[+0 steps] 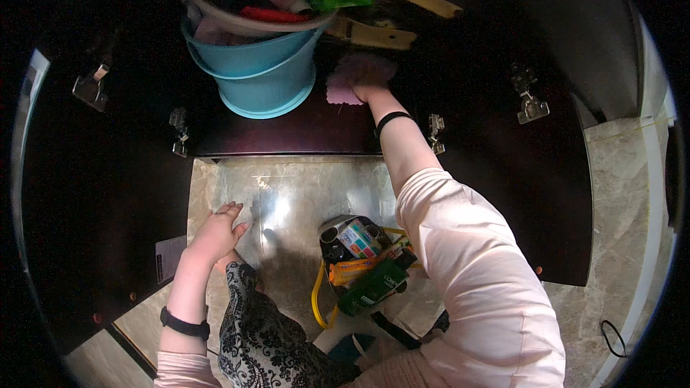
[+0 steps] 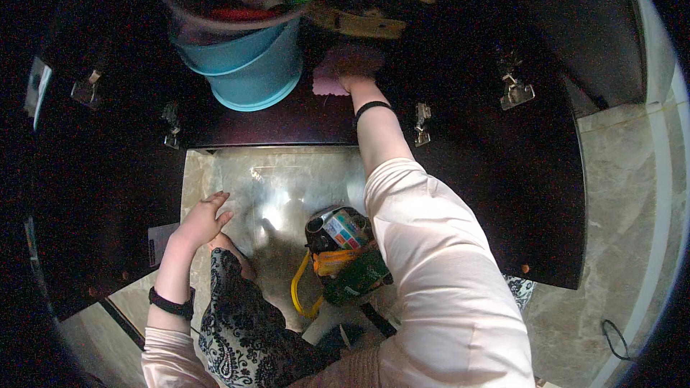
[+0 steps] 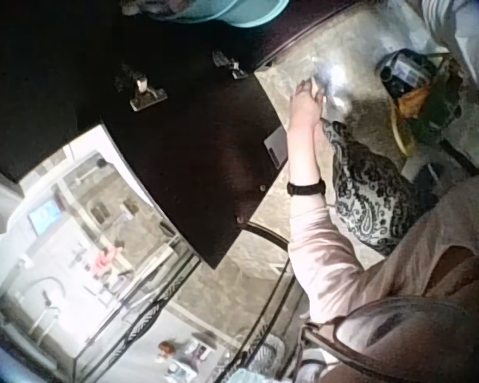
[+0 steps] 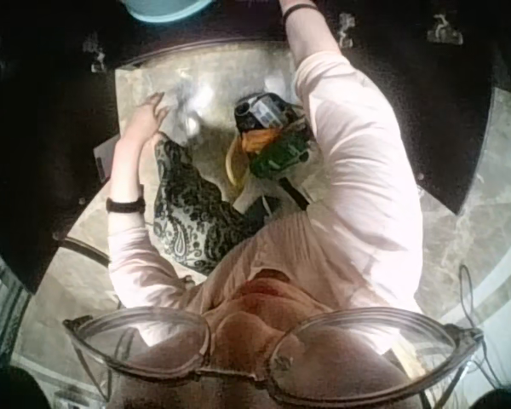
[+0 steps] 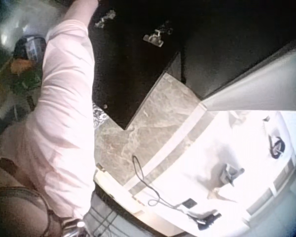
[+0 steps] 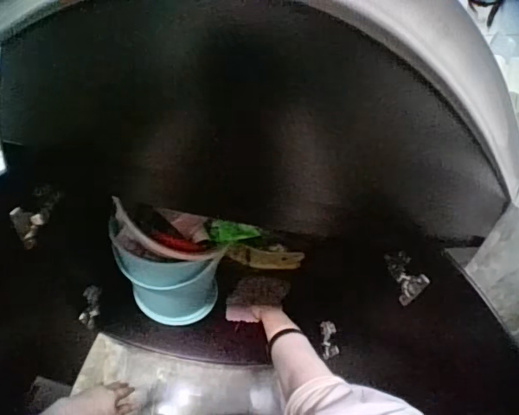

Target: The person wipes the inside and outside panels of a bathroom vanity cabinet door with a cloth, and then organizes cleaning supplies and containers inside a small basket.

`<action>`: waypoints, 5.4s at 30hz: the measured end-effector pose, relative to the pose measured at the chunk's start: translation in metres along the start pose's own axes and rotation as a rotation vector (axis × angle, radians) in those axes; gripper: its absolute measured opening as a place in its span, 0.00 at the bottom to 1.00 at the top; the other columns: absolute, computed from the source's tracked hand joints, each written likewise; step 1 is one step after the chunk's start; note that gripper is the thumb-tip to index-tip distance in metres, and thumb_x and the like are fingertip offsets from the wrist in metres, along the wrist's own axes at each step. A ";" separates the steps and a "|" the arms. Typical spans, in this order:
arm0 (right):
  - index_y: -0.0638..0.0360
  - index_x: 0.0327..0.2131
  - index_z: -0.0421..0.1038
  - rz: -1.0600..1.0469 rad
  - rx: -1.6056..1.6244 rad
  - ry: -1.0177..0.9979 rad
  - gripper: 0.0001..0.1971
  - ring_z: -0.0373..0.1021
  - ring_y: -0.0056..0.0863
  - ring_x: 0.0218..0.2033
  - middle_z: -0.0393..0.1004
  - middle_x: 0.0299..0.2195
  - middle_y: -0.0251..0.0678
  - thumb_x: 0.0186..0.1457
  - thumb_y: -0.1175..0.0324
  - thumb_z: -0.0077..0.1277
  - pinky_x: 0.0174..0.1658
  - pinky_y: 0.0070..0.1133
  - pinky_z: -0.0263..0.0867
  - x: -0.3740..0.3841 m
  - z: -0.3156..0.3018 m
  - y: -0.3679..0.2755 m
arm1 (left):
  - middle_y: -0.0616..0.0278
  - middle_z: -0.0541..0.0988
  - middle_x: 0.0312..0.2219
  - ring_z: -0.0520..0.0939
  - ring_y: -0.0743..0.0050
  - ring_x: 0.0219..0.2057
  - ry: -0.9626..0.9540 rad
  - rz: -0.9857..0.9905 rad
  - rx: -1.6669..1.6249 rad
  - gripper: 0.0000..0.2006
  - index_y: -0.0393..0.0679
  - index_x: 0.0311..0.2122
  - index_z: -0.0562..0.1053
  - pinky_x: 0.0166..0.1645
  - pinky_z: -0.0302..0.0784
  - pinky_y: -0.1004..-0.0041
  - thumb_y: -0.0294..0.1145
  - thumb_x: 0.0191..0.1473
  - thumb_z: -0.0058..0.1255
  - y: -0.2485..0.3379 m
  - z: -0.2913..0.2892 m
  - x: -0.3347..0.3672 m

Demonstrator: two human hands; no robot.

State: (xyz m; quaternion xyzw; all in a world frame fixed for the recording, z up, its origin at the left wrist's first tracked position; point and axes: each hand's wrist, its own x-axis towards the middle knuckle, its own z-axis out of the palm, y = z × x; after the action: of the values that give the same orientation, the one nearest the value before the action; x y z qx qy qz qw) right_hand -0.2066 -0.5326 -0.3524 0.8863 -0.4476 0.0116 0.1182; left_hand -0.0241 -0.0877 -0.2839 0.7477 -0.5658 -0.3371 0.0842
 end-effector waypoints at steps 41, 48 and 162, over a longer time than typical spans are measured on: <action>0.54 0.53 0.56 0.155 0.086 -0.376 0.26 0.52 0.40 0.56 0.56 0.55 0.39 0.52 0.53 0.37 0.57 0.34 0.50 0.011 -0.033 0.028 | 0.45 0.66 0.50 0.67 0.49 0.50 0.035 0.022 -0.097 0.25 0.37 0.53 0.60 0.54 0.63 0.66 0.36 0.52 0.45 0.003 -0.016 0.017; 0.53 0.47 0.64 -0.055 0.012 -0.198 0.23 0.56 0.41 0.52 0.61 0.51 0.43 0.50 0.52 0.39 0.54 0.34 0.52 0.030 -0.033 -0.040 | 0.43 0.67 0.48 0.68 0.48 0.49 -0.011 -0.060 -0.145 0.25 0.39 0.54 0.60 0.52 0.65 0.67 0.39 0.53 0.45 -0.026 -0.014 0.001; 0.62 0.44 0.66 -0.340 0.214 0.048 0.18 0.49 0.57 0.56 0.48 0.56 0.57 0.46 0.71 0.45 0.56 0.32 0.55 -0.265 -0.390 0.174 | 0.48 0.70 0.47 0.72 0.58 0.47 -0.043 0.624 -0.212 0.23 0.39 0.53 0.62 0.50 0.68 0.67 0.39 0.54 0.46 0.331 -0.096 -0.170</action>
State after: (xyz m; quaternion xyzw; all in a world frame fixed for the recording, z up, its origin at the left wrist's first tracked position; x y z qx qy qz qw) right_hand -0.4706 -0.3369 0.0273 0.9560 -0.2850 0.0601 0.0343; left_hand -0.2498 -0.0728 0.0265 0.5180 -0.7311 -0.3676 0.2490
